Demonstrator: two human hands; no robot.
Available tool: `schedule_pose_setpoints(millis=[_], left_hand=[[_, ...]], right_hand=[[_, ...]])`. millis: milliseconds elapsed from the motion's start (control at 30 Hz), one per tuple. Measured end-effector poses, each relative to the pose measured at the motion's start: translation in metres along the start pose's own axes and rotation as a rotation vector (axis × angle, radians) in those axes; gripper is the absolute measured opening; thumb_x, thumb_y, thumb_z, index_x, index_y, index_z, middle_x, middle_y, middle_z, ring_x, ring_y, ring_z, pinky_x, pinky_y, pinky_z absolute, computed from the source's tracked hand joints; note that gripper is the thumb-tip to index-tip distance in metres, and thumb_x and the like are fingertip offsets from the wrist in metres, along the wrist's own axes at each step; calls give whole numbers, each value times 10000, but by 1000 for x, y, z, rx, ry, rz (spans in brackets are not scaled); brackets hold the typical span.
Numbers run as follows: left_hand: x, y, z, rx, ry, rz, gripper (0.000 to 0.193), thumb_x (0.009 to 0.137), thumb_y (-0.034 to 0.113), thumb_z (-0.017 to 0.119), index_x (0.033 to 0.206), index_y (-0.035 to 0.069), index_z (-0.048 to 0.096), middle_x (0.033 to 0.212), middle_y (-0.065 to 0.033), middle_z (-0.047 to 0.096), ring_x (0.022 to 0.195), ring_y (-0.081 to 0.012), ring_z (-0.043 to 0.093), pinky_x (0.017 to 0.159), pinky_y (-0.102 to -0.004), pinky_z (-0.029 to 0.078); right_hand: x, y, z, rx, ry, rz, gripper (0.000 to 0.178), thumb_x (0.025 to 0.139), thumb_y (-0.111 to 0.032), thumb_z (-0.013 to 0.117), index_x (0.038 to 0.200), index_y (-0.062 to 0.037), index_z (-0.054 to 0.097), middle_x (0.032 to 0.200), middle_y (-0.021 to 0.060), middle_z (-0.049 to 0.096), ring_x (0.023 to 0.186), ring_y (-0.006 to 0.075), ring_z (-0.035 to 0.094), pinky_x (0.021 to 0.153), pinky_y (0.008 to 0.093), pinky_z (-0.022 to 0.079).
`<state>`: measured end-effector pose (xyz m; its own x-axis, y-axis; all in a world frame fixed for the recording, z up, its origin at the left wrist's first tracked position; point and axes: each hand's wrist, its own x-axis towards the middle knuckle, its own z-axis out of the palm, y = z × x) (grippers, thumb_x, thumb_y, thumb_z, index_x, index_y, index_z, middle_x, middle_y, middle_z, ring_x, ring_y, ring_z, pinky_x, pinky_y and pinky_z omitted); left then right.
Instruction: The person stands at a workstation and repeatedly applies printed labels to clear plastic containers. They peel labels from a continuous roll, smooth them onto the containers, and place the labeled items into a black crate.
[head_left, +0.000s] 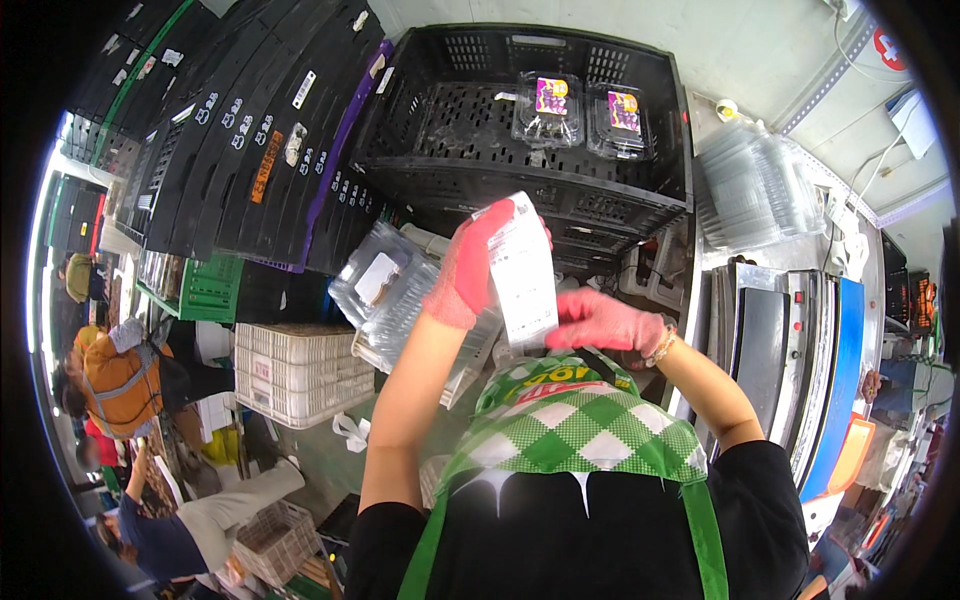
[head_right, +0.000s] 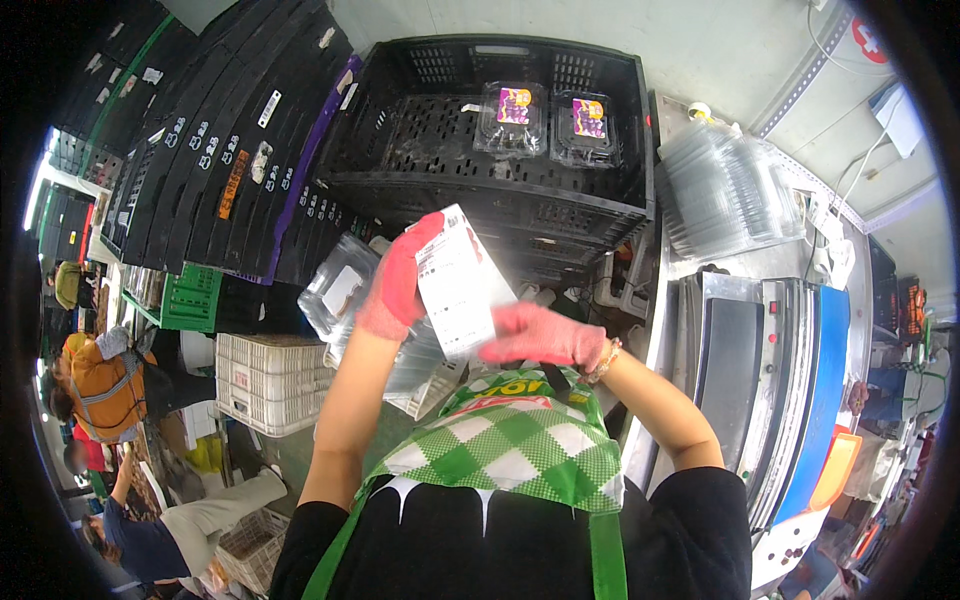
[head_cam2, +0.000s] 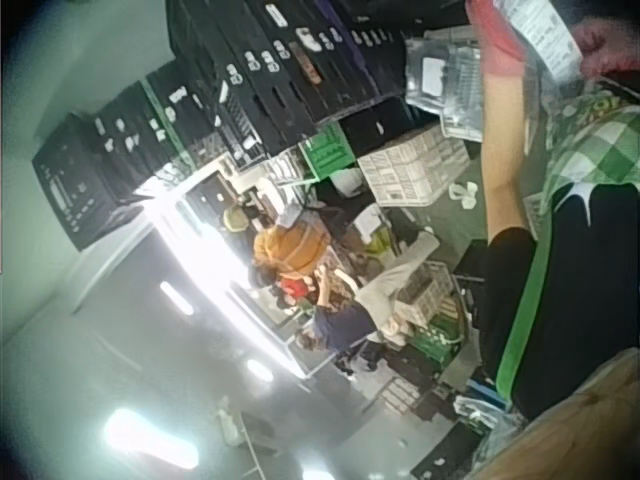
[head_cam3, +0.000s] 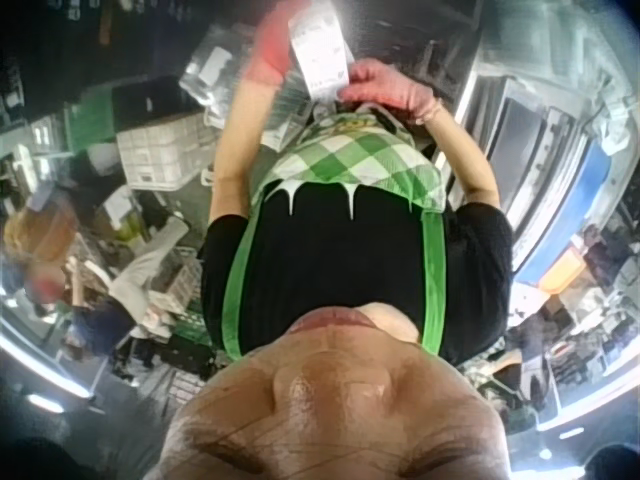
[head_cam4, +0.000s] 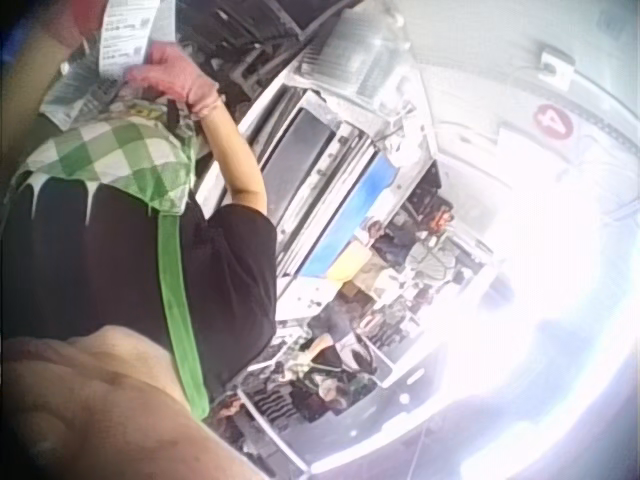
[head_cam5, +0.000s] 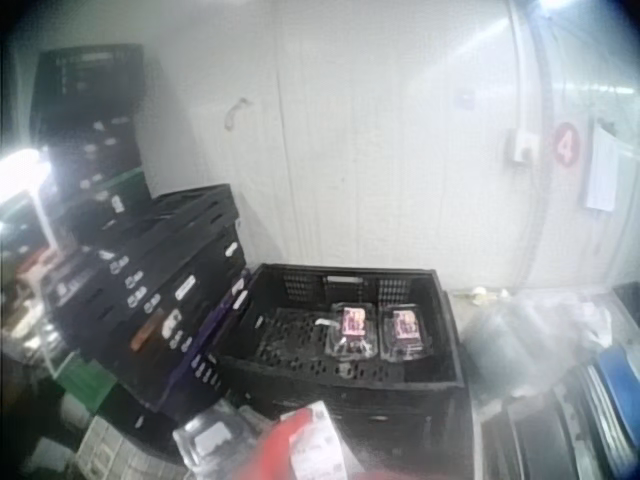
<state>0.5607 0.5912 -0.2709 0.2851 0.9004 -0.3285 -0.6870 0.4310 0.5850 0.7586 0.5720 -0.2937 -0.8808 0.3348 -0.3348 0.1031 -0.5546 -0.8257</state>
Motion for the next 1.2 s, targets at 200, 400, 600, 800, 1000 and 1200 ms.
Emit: schedule_pose_setpoints(millis=[200, 400, 600, 800, 1000, 1200], left_hand=[[23, -5, -71, -260, 48, 10, 614, 829, 558, 424, 1048, -8, 516, 926, -109, 607, 869, -204, 581, 778, -322, 471], [-58, -39, -32, 244, -192, -100, 743, 774, 588, 485, 1214, -8, 434, 1088, -73, 578, 970, -143, 548, 805, -286, 440], [-93, -24, -27, 568, -87, -170, 320, 781, 139, 636, 1051, -25, 580, 953, -61, 630, 842, -102, 583, 745, -258, 464], [-88, -13, -25, 183, 311, 270, 233, 825, 103, 573, 1026, -16, 570, 903, -66, 634, 792, -119, 603, 709, -268, 488], [-89, -20, -24, 192, 338, 291, 375, 881, 301, 503, 1110, 5, 491, 987, -63, 585, 865, -141, 574, 784, -275, 453], [-129, -35, 2, 477, 172, 160, 251, 848, 135, 555, 1045, -19, 545, 943, -44, 603, 867, -92, 559, 767, -247, 448]], right_hand=[[-6, -16, -3, -238, 146, -3, 218, 819, -185, 616, 960, -20, 623, 799, -3, 628, 674, 37, 535, 607, 226, 446], [21, -89, -21, 295, 476, -381, 276, 848, -173, 548, 1040, 26, 538, 952, 75, 621, 834, 156, 615, 760, 284, 496], [56, -68, -65, 364, 500, -300, 386, 874, -322, 503, 1073, 8, 524, 1002, 76, 602, 928, 164, 582, 802, 305, 465], [45, -31, 11, -60, 63, 56, 380, 865, -355, 511, 1083, -48, 554, 852, 10, 587, 792, 91, 527, 690, 258, 432], [52, -14, 35, -321, 317, -72, 216, 837, -203, 581, 947, -23, 625, 744, -9, 594, 637, 49, 511, 570, 214, 436], [66, -44, 31, 166, 426, -157, 218, 832, -149, 564, 956, 29, 589, 856, 81, 636, 731, 130, 614, 666, 253, 495]])
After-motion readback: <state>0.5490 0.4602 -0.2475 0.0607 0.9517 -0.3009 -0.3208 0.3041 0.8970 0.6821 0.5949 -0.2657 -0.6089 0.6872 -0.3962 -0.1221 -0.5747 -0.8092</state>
